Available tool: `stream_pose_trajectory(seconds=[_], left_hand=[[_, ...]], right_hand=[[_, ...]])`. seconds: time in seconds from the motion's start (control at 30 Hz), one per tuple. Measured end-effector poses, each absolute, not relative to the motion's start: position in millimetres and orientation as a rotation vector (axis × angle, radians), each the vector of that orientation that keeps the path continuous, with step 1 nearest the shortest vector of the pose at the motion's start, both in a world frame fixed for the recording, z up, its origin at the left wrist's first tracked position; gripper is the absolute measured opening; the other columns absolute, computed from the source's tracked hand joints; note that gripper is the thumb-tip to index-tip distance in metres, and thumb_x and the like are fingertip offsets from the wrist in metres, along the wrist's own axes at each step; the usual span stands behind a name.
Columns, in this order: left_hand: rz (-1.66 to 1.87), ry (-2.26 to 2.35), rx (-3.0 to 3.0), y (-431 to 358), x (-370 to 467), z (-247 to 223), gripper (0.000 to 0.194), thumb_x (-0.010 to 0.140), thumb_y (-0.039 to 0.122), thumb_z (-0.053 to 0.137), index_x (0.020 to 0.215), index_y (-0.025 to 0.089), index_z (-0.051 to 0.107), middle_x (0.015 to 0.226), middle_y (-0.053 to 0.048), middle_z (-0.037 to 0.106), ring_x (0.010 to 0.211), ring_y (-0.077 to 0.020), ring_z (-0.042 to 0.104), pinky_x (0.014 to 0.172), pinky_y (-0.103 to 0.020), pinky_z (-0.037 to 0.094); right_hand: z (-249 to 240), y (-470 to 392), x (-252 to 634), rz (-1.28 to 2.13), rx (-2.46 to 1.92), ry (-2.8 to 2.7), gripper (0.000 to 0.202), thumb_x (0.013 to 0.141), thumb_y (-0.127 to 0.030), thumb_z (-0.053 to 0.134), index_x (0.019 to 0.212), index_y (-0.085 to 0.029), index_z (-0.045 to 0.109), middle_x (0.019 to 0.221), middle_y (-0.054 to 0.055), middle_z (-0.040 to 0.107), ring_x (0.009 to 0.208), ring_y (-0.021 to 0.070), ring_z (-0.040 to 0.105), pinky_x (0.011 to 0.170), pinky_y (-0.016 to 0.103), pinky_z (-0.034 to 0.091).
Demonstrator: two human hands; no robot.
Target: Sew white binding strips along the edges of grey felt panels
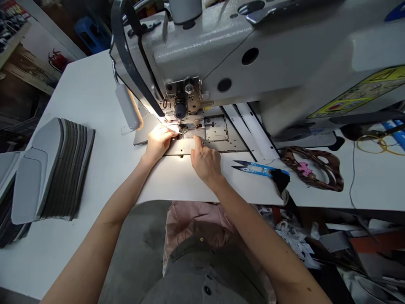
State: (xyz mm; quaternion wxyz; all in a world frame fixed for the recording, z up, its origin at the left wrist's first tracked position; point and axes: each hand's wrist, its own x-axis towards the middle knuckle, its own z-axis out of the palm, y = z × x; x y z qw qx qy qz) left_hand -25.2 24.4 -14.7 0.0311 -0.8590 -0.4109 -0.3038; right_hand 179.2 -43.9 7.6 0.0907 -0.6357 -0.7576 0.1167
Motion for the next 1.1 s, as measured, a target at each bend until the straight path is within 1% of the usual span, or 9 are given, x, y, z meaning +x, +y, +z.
stream_pose_trajectory(seconds=[0.33, 0.43, 0.6, 0.73, 0.83, 0.9, 0.97, 1.03, 1.1], left_hand=[[-0.883, -1.332, -2.623, 22, -24, -14, 0.032, 0.091, 0.006, 0.042, 0.087, 0.018, 0.071, 0.091, -0.005, 0.074, 0.092, -0.0188, 0.064, 0.088, -0.031, 0.049], [-0.747, -1.541, -2.514, 16, -22, -6, 0.028, 0.091, 0.007, 0.046, 0.102, 0.017, 0.070, 0.107, -0.009, 0.072, 0.104, -0.0234, 0.063, 0.092, -0.034, 0.048], [-0.465, -1.965, -2.272, 9, -17, 15, 0.044, 0.094, 0.004, 0.038, 0.130, 0.016, 0.060, 0.131, -0.014, 0.064, 0.121, -0.0290, 0.057, 0.102, -0.042, 0.044], [-0.178, -2.126, -2.233, -15, -22, 35, 0.045, 0.093, 0.002, 0.036, 0.129, 0.013, 0.061, 0.118, -0.017, 0.069, 0.108, -0.0301, 0.064, 0.090, -0.039, 0.050], [-0.204, -2.220, -2.237, -59, -38, 47, 0.053, 0.086, -0.004, 0.036, 0.127, 0.017, 0.063, 0.114, -0.013, 0.072, 0.099, -0.0283, 0.068, 0.083, -0.036, 0.052], [-0.404, -2.264, -2.250, -99, -46, 55, 0.055, 0.087, -0.002, 0.038, 0.133, 0.020, 0.060, 0.115, -0.009, 0.073, 0.096, -0.0263, 0.070, 0.081, -0.034, 0.053], [-0.714, -2.254, -2.268, -143, -48, 64, 0.053, 0.093, 0.006, 0.041, 0.142, 0.022, 0.051, 0.119, -0.006, 0.072, 0.097, -0.0235, 0.071, 0.081, -0.032, 0.055], [-0.985, -2.169, -2.316, -185, -46, 75, 0.053, 0.097, 0.014, 0.044, 0.148, 0.024, 0.043, 0.128, -0.004, 0.069, 0.105, -0.0201, 0.070, 0.086, -0.029, 0.057], [-1.131, -2.047, -2.334, -222, -47, 86, 0.053, 0.096, 0.012, 0.045, 0.147, 0.026, 0.046, 0.134, -0.002, 0.065, 0.115, -0.0172, 0.067, 0.094, -0.026, 0.055]], right_hand=[[6, -50, 180, 0.341, -1.866, -2.241, 0.049, 0.099, -0.025, 0.041, 0.145, -0.009, 0.046, 0.084, 0.014, 0.073, 0.077, 0.0274, 0.067, 0.063, 0.031, 0.039], [6, -56, 180, 0.343, -1.853, -2.232, 0.048, 0.099, -0.025, 0.041, 0.144, -0.009, 0.047, 0.087, 0.014, 0.073, 0.079, 0.0271, 0.067, 0.064, 0.031, 0.039], [2, -66, 181, 0.384, -1.726, -2.179, 0.041, 0.095, -0.023, 0.048, 0.134, -0.011, 0.055, 0.099, 0.013, 0.073, 0.088, 0.0253, 0.066, 0.069, 0.030, 0.041], [2, -75, 191, 0.524, -1.603, -2.089, 0.033, 0.094, -0.026, 0.050, 0.123, -0.014, 0.063, 0.092, 0.008, 0.071, 0.082, 0.0228, 0.065, 0.072, 0.032, 0.045], [1, -83, 190, 0.636, -1.521, -1.984, 0.030, 0.093, -0.030, 0.053, 0.116, -0.015, 0.065, 0.094, 0.008, 0.071, 0.080, 0.0225, 0.065, 0.075, 0.035, 0.050], [2, -92, 175, 0.748, -1.378, -1.957, 0.043, 0.089, -0.036, 0.061, 0.126, -0.014, 0.060, 0.109, 0.012, 0.070, 0.091, 0.0256, 0.067, 0.082, 0.039, 0.053], [6, -105, 148, 0.848, -1.140, -1.954, 0.070, 0.083, -0.040, 0.068, 0.143, -0.011, 0.045, 0.130, 0.018, 0.062, 0.113, 0.0301, 0.063, 0.093, 0.044, 0.054], [16, -119, 118, 0.857, -0.932, -1.893, 0.085, 0.082, -0.034, 0.067, 0.154, -0.011, 0.027, 0.143, 0.020, 0.052, 0.130, 0.0307, 0.054, 0.102, 0.045, 0.052], [30, -133, 98, 0.764, -0.806, -1.826, 0.085, 0.085, -0.020, 0.058, 0.159, -0.015, 0.016, 0.148, 0.017, 0.049, 0.136, 0.0267, 0.049, 0.106, 0.042, 0.050]])
